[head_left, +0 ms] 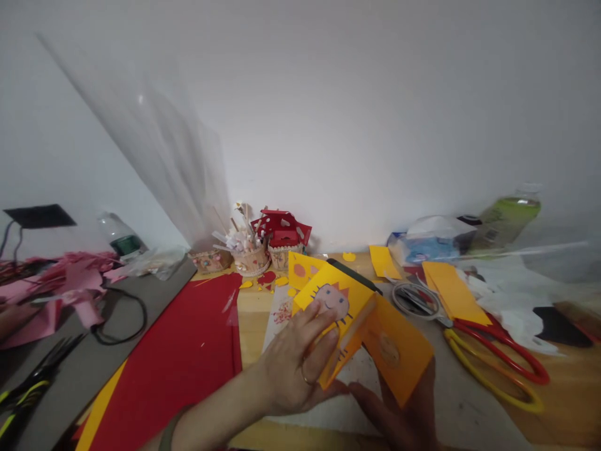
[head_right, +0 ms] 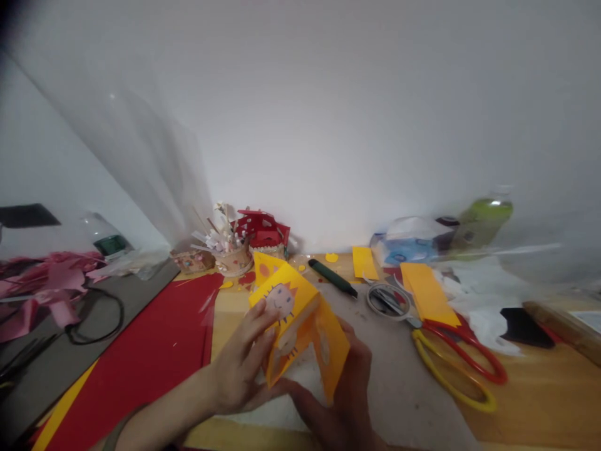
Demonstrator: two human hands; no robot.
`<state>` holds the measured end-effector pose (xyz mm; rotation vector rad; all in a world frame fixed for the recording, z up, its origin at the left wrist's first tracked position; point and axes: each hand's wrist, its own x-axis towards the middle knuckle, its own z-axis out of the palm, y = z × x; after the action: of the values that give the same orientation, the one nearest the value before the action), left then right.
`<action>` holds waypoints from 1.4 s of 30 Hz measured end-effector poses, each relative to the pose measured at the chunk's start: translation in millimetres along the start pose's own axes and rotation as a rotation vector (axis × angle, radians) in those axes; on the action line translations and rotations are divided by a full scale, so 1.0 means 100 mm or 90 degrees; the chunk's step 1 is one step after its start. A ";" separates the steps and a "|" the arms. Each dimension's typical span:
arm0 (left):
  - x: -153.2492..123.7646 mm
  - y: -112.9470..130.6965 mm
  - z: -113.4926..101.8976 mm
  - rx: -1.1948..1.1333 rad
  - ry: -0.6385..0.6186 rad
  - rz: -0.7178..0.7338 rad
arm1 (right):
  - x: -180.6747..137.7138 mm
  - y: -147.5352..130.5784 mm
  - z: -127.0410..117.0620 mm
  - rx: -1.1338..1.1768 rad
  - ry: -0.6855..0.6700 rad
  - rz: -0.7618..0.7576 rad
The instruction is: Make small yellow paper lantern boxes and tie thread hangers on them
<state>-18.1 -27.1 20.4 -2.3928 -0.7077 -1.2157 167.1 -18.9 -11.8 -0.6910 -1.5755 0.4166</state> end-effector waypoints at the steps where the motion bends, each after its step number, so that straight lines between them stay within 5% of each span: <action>1: 0.01 -0.02 -0.02 0.002 -0.005 0.007 | -0.01 0.02 0.00 0.003 0.033 0.014; 9: 0.14 -0.08 -0.20 -0.060 0.007 -0.088 | 0.04 0.07 -0.07 0.146 0.103 0.214; 19: 0.11 -0.01 -0.13 -0.032 0.051 -0.193 | 0.23 -0.14 -0.17 -0.096 -0.027 0.057; 27: 0.12 0.01 -0.06 -0.106 0.061 -0.252 | 0.25 -0.20 -0.09 -0.016 -0.233 -0.088; 42: 0.11 0.02 -0.04 -0.170 0.050 -0.185 | 0.35 -0.23 -0.03 -0.056 -0.216 -0.134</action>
<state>-14.1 -27.4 31.3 -2.4965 -0.9461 -1.6028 164.9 -14.3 29.8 -0.5321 -1.9757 0.3203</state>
